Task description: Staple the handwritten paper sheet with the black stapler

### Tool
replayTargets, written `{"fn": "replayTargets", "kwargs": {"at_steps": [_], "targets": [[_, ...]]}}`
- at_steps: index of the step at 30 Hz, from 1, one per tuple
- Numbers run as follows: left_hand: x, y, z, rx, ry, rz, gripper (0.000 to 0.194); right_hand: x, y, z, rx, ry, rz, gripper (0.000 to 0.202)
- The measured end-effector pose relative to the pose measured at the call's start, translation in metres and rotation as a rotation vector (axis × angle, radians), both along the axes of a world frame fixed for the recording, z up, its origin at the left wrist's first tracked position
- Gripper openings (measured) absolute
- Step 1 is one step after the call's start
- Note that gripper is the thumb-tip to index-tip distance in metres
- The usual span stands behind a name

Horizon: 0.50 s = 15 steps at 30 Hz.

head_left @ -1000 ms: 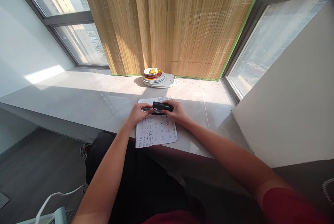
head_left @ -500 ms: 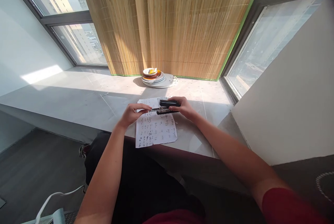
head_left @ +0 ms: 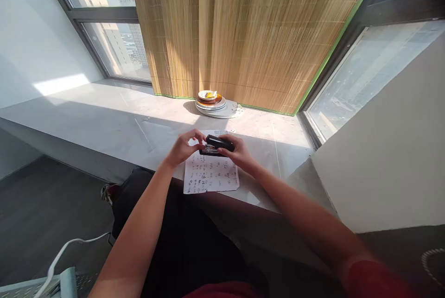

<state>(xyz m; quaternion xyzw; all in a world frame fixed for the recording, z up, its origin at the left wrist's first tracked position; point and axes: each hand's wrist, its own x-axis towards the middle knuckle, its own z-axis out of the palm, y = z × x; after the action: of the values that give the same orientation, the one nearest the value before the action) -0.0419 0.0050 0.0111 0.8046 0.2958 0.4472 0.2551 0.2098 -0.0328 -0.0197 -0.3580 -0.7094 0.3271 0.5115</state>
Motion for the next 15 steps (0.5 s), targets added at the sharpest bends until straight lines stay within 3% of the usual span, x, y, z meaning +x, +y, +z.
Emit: {"fn": "replayTargets", "kwargs": {"at_steps": [6, 12, 15], "targets": [[-0.012, 0.011, 0.003, -0.039, -0.276, 0.202, 0.021, -0.021, -0.007, 0.0, -0.007, -0.288, -0.025, 0.03], [-0.011, 0.015, -0.002, -0.079, -0.158, 0.213, 0.021, -0.003, -0.013, 0.02, -0.042, -0.564, 0.072, 0.02], [-0.009, 0.014, -0.001, -0.093, -0.117, 0.223, 0.021, 0.018, -0.014, 0.03, -0.119, -0.636, 0.126, 0.027]]}}
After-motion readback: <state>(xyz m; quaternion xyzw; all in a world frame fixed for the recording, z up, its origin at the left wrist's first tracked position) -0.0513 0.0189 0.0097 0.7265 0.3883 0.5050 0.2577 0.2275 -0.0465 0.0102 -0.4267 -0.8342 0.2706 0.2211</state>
